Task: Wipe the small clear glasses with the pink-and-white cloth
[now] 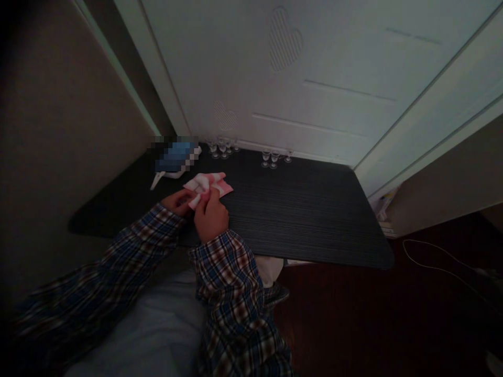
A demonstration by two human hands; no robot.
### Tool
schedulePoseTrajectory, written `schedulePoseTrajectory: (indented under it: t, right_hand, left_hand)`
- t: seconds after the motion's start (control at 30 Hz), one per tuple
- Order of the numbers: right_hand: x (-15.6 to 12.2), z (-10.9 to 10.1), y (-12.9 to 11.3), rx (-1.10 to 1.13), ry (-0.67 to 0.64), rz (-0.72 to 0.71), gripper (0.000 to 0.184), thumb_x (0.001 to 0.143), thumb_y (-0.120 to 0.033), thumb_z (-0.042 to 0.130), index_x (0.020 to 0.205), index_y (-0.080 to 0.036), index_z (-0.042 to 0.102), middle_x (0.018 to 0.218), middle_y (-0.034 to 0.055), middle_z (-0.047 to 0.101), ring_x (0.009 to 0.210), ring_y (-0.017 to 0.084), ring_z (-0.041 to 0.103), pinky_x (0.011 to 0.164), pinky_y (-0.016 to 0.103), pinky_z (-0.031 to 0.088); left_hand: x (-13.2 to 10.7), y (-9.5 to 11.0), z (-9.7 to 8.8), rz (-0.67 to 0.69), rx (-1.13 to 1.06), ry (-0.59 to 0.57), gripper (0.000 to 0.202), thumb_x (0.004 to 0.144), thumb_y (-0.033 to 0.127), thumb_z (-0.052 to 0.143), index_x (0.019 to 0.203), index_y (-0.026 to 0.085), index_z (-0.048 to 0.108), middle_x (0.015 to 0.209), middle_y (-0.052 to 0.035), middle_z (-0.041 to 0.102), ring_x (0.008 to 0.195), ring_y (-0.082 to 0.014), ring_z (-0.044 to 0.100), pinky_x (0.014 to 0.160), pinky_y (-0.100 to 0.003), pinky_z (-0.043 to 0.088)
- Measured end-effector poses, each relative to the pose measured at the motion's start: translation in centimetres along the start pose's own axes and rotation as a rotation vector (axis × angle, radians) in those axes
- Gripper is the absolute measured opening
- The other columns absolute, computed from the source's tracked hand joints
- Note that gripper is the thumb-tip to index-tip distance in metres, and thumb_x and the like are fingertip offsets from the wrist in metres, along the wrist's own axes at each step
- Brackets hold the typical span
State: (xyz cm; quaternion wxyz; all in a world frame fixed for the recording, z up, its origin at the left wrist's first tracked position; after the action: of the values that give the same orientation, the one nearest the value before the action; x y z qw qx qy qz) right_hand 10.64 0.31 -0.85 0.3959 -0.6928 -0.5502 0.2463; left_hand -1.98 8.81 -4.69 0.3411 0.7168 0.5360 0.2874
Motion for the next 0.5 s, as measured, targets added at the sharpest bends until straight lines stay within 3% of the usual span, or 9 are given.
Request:
schedulePoseTrajectory:
  t: [0.23, 0.37, 0.5]
  right_hand:
    - [0.0, -0.1, 0.0, -0.016, -0.01, 0.005, 0.037, 0.094, -0.037, 0.028, 0.124, -0.022, 0.042, 0.094, 0.0079, 0.068, 0.083, 0.023, 0.066, 0.08, 0.039, 0.051]
    - [0.0, 0.0, 0.0, -0.02, -0.027, 0.016, 0.037, 0.094, -0.038, 0.028, 0.125, -0.021, 0.041, 0.094, 0.0082, 0.068, 0.084, 0.024, 0.066, 0.081, 0.041, 0.051]
    - [0.0, 0.1, 0.0, -0.021, -0.041, 0.021, 0.038, 0.094, -0.04, 0.025, 0.125, -0.022, 0.039, 0.093, 0.008, 0.067, 0.083, 0.025, 0.066, 0.08, 0.042, 0.051]
  left_hand:
    - [-0.1, -0.3, 0.3, -0.003, -0.031, -0.028, 0.035, 0.064, 0.048, 0.058, 0.079, 0.016, 0.059, 0.065, 0.0004, 0.055, 0.056, -0.011, 0.047, 0.052, -0.021, 0.036]
    - [-0.8, 0.5, -0.1, 0.002, 0.031, 0.061, 0.036, 0.067, 0.049, 0.056, 0.083, 0.016, 0.059, 0.065, 0.0014, 0.053, 0.059, -0.0107, 0.047, 0.053, -0.02, 0.037]
    - [-1.2, 1.0, 0.0, -0.012, 0.01, 0.057, 0.039, 0.067, 0.05, 0.055, 0.084, 0.015, 0.058, 0.064, 0.0012, 0.052, 0.055, -0.0107, 0.047, 0.052, -0.021, 0.039]
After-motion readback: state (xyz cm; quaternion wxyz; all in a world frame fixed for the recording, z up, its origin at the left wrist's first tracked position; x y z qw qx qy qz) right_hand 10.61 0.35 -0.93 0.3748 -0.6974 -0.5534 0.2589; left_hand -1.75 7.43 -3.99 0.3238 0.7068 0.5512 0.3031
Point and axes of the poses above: each hand's wrist, its own x-axis towards the middle knuckle, its own z-axis out of the palm, y = z × x, the point moved 6 cm from there along x, towards the middle knuckle
